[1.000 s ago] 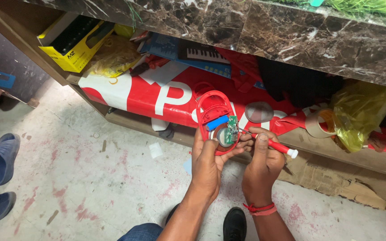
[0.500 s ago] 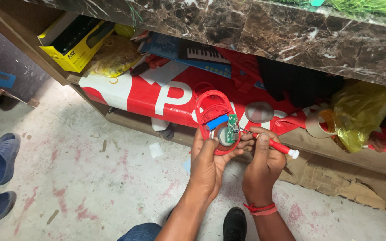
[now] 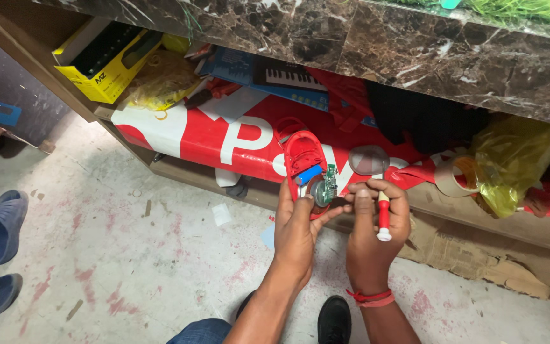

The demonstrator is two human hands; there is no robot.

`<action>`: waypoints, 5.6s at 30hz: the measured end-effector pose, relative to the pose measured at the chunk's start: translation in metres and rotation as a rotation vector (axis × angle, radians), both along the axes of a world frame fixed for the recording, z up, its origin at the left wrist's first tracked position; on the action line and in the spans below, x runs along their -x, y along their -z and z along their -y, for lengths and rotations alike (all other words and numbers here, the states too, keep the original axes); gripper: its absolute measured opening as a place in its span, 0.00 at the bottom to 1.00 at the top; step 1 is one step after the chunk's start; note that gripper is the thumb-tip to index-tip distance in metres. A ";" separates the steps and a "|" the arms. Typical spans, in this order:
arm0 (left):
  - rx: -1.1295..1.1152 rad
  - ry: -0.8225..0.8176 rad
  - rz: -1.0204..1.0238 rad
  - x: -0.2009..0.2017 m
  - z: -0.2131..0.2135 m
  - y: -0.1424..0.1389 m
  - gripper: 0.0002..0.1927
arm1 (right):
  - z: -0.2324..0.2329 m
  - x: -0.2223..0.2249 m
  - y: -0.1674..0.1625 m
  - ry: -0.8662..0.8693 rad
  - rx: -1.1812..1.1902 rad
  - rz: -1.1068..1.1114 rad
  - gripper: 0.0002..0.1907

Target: The person crouches on the floor holding a small red-cased electronic device with an exposed circuit board and motor, and uses a red-handled screwdriver to work on its screws and components, repositioning the device in their hands as they go.

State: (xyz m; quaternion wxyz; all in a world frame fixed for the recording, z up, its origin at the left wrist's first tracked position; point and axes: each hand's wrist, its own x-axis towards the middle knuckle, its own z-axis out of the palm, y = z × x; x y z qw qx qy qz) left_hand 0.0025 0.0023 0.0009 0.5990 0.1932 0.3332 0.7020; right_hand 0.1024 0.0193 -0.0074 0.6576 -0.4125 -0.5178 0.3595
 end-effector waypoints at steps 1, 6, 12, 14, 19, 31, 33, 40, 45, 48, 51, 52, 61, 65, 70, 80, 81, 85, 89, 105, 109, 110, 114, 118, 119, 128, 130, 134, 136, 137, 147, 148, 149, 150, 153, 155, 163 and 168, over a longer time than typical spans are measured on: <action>0.011 0.001 -0.011 0.000 0.000 0.000 0.21 | 0.000 0.000 0.001 -0.001 0.001 -0.004 0.09; -0.027 0.014 0.035 0.001 0.001 0.002 0.26 | 0.000 0.000 0.004 -0.041 0.003 -0.030 0.14; -0.030 -0.006 0.033 0.000 0.000 0.006 0.25 | -0.001 0.001 0.003 -0.117 0.045 -0.066 0.19; -0.031 -0.005 0.048 0.000 0.000 0.007 0.24 | -0.001 0.002 0.003 -0.138 0.058 -0.074 0.19; -0.027 0.001 0.067 -0.001 0.000 0.007 0.25 | -0.001 0.003 0.001 -0.171 0.086 -0.117 0.20; -0.048 0.014 0.055 -0.001 0.001 0.008 0.27 | -0.001 0.002 0.003 -0.168 0.085 -0.090 0.21; -0.055 0.013 0.066 -0.001 0.001 0.009 0.28 | -0.001 0.002 0.003 -0.174 0.095 -0.107 0.21; -0.036 -0.006 0.102 -0.001 -0.001 0.012 0.27 | -0.002 0.001 0.004 -0.182 0.100 -0.110 0.22; -0.056 0.003 0.125 0.000 0.000 0.011 0.26 | -0.001 0.001 0.005 -0.181 0.107 -0.106 0.22; -0.059 0.006 0.125 0.000 0.000 0.010 0.26 | -0.002 0.001 0.005 -0.188 0.102 -0.112 0.22; -0.041 -0.001 0.132 0.000 -0.001 0.009 0.25 | -0.002 0.001 0.005 -0.190 0.098 -0.116 0.22; -0.032 -0.005 0.136 0.000 -0.001 0.008 0.25 | -0.002 0.001 0.005 -0.191 0.099 -0.118 0.22; -0.060 0.004 0.108 0.001 0.000 0.008 0.24 | -0.001 0.002 0.003 -0.184 0.091 -0.097 0.22; -0.066 -0.005 0.110 0.001 0.000 0.008 0.25 | 0.000 0.003 0.003 -0.198 0.083 -0.112 0.22; -0.066 0.006 0.104 0.002 0.001 0.007 0.24 | 0.000 0.003 0.002 -0.203 0.083 -0.112 0.22; -0.055 0.001 0.095 0.002 0.001 0.005 0.24 | 0.000 0.003 0.001 -0.203 0.098 -0.121 0.21; -0.063 0.005 0.093 0.002 0.001 0.004 0.24 | 0.000 0.003 0.001 -0.205 0.112 -0.135 0.22; -0.051 0.001 0.118 0.002 0.001 0.005 0.23 | 0.000 0.002 0.001 -0.201 0.096 -0.116 0.22; -0.067 0.009 0.118 0.001 0.001 0.006 0.22 | 0.000 0.002 0.002 -0.193 0.097 -0.116 0.22; -0.041 0.005 0.147 0.003 0.001 0.006 0.25 | 0.000 0.003 -0.001 -0.209 0.101 -0.111 0.21; -0.041 0.008 0.147 0.003 0.001 0.005 0.25 | 0.001 0.002 -0.002 -0.205 0.136 -0.118 0.21; -0.022 0.006 0.143 0.003 0.002 0.004 0.24 | 0.001 0.003 -0.002 -0.205 0.126 -0.113 0.21; -0.004 0.004 0.147 0.002 0.001 0.004 0.23 | 0.001 0.002 -0.001 -0.203 0.106 -0.097 0.21; -0.029 0.010 0.145 0.003 0.001 0.004 0.24 | 0.000 0.002 0.001 -0.207 0.112 -0.123 0.21; -0.026 0.015 0.137 0.003 0.002 0.005 0.24 | 0.000 0.002 0.002 -0.200 0.098 -0.105 0.21; 0.036 0.012 0.092 0.008 -0.004 0.012 0.23 | -0.005 0.000 0.003 -0.272 0.054 -0.158 0.19; 0.018 0.022 0.090 0.008 -0.005 0.015 0.23 | -0.006 0.000 0.005 -0.268 0.031 -0.131 0.19; 0.033 0.026 0.098 0.007 -0.008 0.015 0.23 | -0.008 -0.001 0.006 -0.271 0.055 -0.139 0.19; 0.023 0.036 0.094 0.006 -0.008 0.015 0.23 | -0.010 -0.004 0.006 -0.257 0.053 -0.113 0.19; 0.020 0.044 0.093 0.006 -0.009 0.014 0.23 | -0.012 -0.004 0.005 -0.251 0.055 -0.106 0.19; 0.019 0.043 0.072 0.006 -0.011 0.018 0.22 | -0.013 -0.005 0.009 -0.233 0.057 -0.057 0.19; 0.020 0.045 0.074 0.006 -0.011 0.019 0.22 | -0.014 -0.006 0.010 -0.232 0.061 -0.065 0.19; 0.024 0.044 0.080 0.005 -0.011 0.020 0.22 | -0.014 -0.006 0.010 -0.232 0.057 -0.061 0.19; 0.028 0.043 0.084 0.005 -0.011 0.020 0.22 | -0.015 -0.006 0.011 -0.232 0.053 -0.058 0.19; 0.007 0.046 0.123 0.004 -0.009 0.020 0.21 | -0.014 -0.007 0.011 -0.223 0.042 -0.048 0.19; 0.005 0.046 0.137 0.004 -0.010 0.019 0.20 | -0.014 -0.006 0.010 -0.228 0.040 -0.055 0.19; 0.022 0.049 0.187 0.004 -0.007 0.015 0.18 | -0.007 -0.003 0.007 -0.230 0.024 -0.058 0.18; 0.025 0.058 0.221 0.004 -0.004 0.011 0.19 | -0.005 -0.001 0.000 -0.197 0.072 -0.072 0.15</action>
